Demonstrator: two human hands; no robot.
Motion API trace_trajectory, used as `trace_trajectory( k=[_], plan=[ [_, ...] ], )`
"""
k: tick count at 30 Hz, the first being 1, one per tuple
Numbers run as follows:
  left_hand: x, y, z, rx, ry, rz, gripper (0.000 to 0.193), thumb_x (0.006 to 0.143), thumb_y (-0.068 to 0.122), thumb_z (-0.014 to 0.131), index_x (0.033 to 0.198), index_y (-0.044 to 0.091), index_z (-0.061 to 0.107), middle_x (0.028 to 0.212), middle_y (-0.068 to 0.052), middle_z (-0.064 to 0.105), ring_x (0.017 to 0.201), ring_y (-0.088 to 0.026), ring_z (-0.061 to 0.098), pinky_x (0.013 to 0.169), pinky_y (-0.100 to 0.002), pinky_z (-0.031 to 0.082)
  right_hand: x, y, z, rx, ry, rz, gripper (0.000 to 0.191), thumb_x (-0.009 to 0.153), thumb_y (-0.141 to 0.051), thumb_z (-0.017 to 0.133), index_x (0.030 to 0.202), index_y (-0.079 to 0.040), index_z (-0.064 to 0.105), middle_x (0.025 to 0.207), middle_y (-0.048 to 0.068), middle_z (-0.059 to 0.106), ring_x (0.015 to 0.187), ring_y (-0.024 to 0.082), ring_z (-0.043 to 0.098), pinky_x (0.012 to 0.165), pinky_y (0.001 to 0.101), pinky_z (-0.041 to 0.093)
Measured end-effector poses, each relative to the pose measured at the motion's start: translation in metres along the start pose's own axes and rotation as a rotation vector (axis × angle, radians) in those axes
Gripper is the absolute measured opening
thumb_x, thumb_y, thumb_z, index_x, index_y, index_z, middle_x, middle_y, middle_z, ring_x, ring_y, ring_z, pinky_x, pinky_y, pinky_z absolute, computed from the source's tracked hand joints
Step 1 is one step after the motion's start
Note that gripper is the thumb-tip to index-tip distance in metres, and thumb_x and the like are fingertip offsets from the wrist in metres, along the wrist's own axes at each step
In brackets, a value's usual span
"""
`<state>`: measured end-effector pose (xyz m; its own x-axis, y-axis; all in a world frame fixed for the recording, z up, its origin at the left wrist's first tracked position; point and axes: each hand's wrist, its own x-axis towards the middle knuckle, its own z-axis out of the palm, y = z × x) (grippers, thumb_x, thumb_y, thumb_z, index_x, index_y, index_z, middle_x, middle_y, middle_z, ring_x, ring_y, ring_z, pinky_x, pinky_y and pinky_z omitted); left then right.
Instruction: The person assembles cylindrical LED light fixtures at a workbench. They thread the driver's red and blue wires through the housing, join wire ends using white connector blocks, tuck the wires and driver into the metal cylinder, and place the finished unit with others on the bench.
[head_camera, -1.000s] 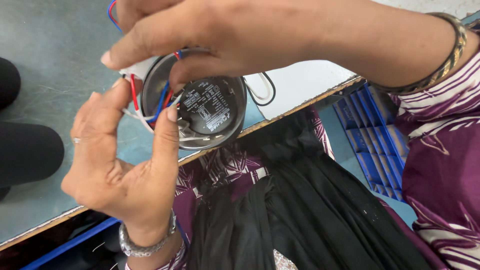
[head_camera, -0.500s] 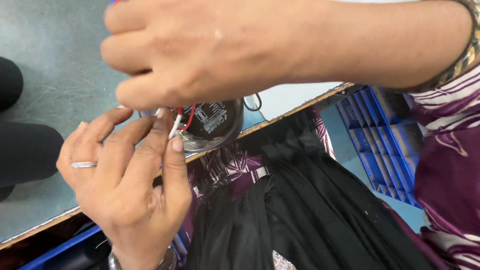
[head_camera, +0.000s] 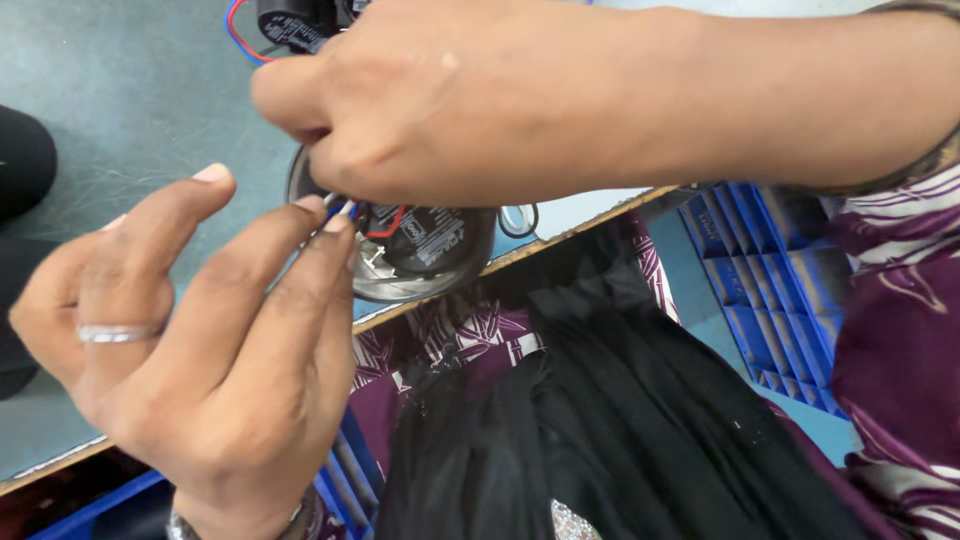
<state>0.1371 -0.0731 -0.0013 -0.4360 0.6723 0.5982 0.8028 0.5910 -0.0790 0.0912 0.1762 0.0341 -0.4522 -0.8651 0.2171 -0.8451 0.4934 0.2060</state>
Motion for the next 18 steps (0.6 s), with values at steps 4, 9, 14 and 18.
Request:
trace_trajectory(
  k=[4, 9, 14, 18],
  plan=[
    [0.000, -0.006, -0.003, 0.106, -0.050, 0.062, 0.019, 0.102, 0.010, 0.066, 0.117, 0.007, 0.076, 0.123, 0.001, 0.071, 0.126, -0.018, 0.058, 0.105, -0.035, 0.033, -0.002, 0.003, -0.001, 0.244, 0.124, 0.019, 0.017, 0.079, -0.009, 0.077, 0.091, -0.002, 0.068, 0.087, 0.012, 0.060, 0.073, 0.027, 0.063, 0.059, 0.0401, 0.049],
    [0.003, -0.005, -0.002, 0.126, -0.098, 0.029, 0.015, 0.102, 0.015, 0.068, 0.114, 0.008, 0.075, 0.118, 0.002, 0.067, 0.125, -0.017, 0.057, 0.106, -0.036, 0.032, -0.010, 0.011, 0.003, 0.588, 0.180, -0.014, 0.030, 0.082, -0.011, 0.081, 0.103, 0.003, 0.065, 0.088, 0.013, 0.066, 0.085, 0.033, 0.067, 0.069, 0.0442, 0.051],
    [0.010, -0.001, 0.001, 0.046, -0.126, -0.083, 0.015, 0.095, 0.016, 0.081, 0.105, 0.005, 0.078, 0.116, -0.008, 0.064, 0.121, -0.028, 0.056, 0.104, -0.045, 0.034, -0.010, 0.013, 0.006, 0.624, 0.098, 0.118, 0.024, 0.086, -0.012, 0.079, 0.106, -0.001, 0.073, 0.090, 0.013, 0.072, 0.082, 0.029, 0.071, 0.070, 0.0406, 0.053],
    [0.014, -0.001, 0.002, -0.032, -0.110, -0.089, 0.013, 0.094, 0.010, 0.073, 0.106, 0.005, 0.073, 0.130, -0.011, 0.054, 0.130, -0.030, 0.048, 0.109, -0.041, 0.035, -0.002, 0.008, -0.001, 0.528, 0.201, 0.022, 0.013, 0.089, -0.009, 0.078, 0.091, 0.003, 0.074, 0.087, 0.015, 0.070, 0.077, 0.033, 0.068, 0.067, 0.0416, 0.053]
  ],
)
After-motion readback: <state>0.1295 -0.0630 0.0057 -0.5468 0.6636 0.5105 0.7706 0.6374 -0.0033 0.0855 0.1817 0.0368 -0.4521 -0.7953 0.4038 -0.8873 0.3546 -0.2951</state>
